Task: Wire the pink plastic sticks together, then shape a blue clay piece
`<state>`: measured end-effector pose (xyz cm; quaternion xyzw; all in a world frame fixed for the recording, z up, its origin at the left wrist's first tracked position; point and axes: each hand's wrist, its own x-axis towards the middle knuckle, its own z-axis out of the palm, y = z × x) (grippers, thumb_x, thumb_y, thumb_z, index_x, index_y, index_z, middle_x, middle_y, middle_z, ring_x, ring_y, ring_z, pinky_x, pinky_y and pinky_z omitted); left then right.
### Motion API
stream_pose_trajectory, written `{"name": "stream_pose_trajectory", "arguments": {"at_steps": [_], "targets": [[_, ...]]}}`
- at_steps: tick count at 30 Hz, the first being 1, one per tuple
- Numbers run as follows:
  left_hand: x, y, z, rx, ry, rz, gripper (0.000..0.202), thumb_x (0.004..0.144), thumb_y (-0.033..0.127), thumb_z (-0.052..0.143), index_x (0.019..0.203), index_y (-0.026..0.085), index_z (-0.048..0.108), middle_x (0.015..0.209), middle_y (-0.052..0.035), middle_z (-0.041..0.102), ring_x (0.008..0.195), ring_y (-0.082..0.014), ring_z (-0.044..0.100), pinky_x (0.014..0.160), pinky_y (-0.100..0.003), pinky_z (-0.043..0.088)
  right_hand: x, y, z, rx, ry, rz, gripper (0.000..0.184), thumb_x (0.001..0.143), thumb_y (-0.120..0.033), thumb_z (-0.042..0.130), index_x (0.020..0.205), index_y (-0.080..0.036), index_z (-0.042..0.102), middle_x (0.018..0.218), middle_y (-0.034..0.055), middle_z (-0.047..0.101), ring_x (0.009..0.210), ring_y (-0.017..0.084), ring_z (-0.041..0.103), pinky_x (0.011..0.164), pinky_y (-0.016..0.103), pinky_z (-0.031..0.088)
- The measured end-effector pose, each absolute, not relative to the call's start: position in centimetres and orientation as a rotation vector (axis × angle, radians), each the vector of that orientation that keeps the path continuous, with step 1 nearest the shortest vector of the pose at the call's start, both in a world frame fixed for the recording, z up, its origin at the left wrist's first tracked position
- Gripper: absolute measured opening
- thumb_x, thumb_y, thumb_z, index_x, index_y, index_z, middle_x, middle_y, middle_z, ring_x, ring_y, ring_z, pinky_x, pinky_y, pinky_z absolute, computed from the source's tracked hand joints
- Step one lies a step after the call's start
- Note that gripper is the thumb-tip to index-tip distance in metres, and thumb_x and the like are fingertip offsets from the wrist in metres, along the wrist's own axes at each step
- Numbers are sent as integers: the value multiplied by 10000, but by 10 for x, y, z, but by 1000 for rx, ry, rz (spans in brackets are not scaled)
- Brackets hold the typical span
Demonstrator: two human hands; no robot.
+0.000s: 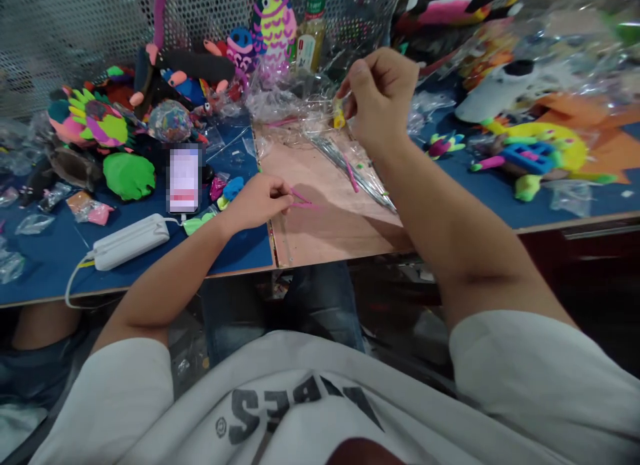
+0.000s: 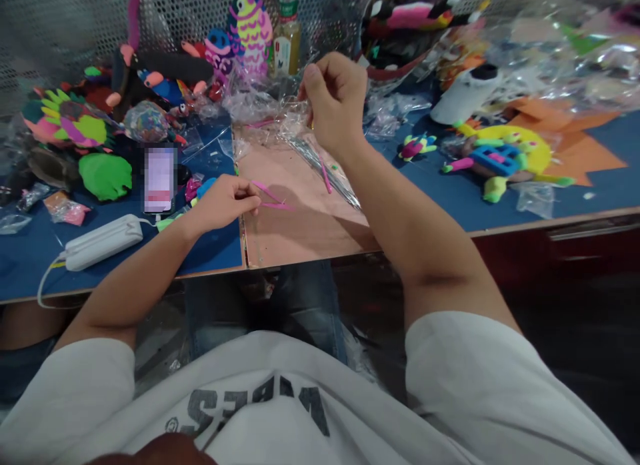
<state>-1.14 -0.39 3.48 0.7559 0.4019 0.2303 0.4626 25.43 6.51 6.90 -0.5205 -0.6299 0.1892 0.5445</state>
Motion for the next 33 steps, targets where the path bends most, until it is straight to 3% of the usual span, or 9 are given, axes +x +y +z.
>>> {"name": "stream_pose_trajectory", "arguments": {"at_steps": [3, 5, 9, 13, 16, 21, 26, 33], "targets": [[-11, -3, 34, 1863, 996, 566, 228, 955, 62, 706, 762, 177, 743, 762, -22, 818, 725, -127, 723, 752, -283, 506, 273, 57, 90, -1545, -1773, 295, 296, 1091, -524, 629, 862, -337, 640, 1013, 16, 832, 810, 202, 644, 732, 390, 505], [-11, -2, 33, 1862, 1023, 562, 219, 954, 58, 702, 776, 175, 755, 770, -26, 823, 715, -129, 714, 737, -285, 500, 289, 48, 91, -1754, -1926, 76, 225, 1086, -425, 640, 962, -269, 746, 1059, 78, 852, 887, 224, 661, 753, 385, 439], [-10, -2, 32, 1855, 1080, 620, 196, 948, 64, 715, 795, 174, 767, 767, -20, 817, 702, -122, 695, 708, -273, 475, 311, 16, 65, -2115, -2166, 54, 349, 1101, -480, 678, 1085, -168, 833, 1132, 173, 858, 955, 287, 699, 722, 388, 337], [-7, -2, 31, 1790, 1061, 716, 218, 962, 51, 716, 786, 173, 756, 751, -22, 800, 689, -104, 676, 678, -248, 460, 305, -17, 30, -2274, -2114, 144, 376, 1051, -498, 768, 1242, -183, 844, 1279, 182, 845, 1033, 328, 724, 740, 398, 377], [-5, 0, 27, 1680, 1066, 767, 211, 992, 68, 709, 810, 167, 747, 770, -29, 805, 563, -77, 567, 588, -250, 430, 299, -30, 16, -2269, -2107, 106, 433, 1072, -557, 706, 1238, -182, 846, 1393, 223, 784, 1069, 357, 730, 771, 405, 449], [-4, 7, 22, 1524, 1116, 861, 219, 1021, 82, 693, 819, 162, 719, 766, -22, 792, 504, -60, 505, 543, -243, 429, 306, -30, 9, -2273, -2026, 93, 377, 1124, -339, 537, 1310, -180, 824, 1402, 237, 773, 1148, 386, 733, 871, 450, 534], [-4, 9, 26, 1478, 1143, 893, 273, 1020, 44, 680, 782, 178, 683, 724, 5, 760, 492, -52, 507, 537, -228, 435, 307, -21, 12, -2413, -1998, 94, 331, 1058, -302, 607, 1260, -202, 850, 1260, 224, 828, 1136, 418, 760, 878, 462, 531], [-2, 8, 27, 1459, 1099, 945, 307, 1053, 21, 643, 794, 186, 659, 685, 21, 716, 505, -57, 519, 547, -240, 424, 325, -49, 42, -2444, -2018, 33, 231, 979, -176, 631, 1090, -222, 828, 1233, 235, 849, 1101, 434, 771, 793, 457, 451]]}}
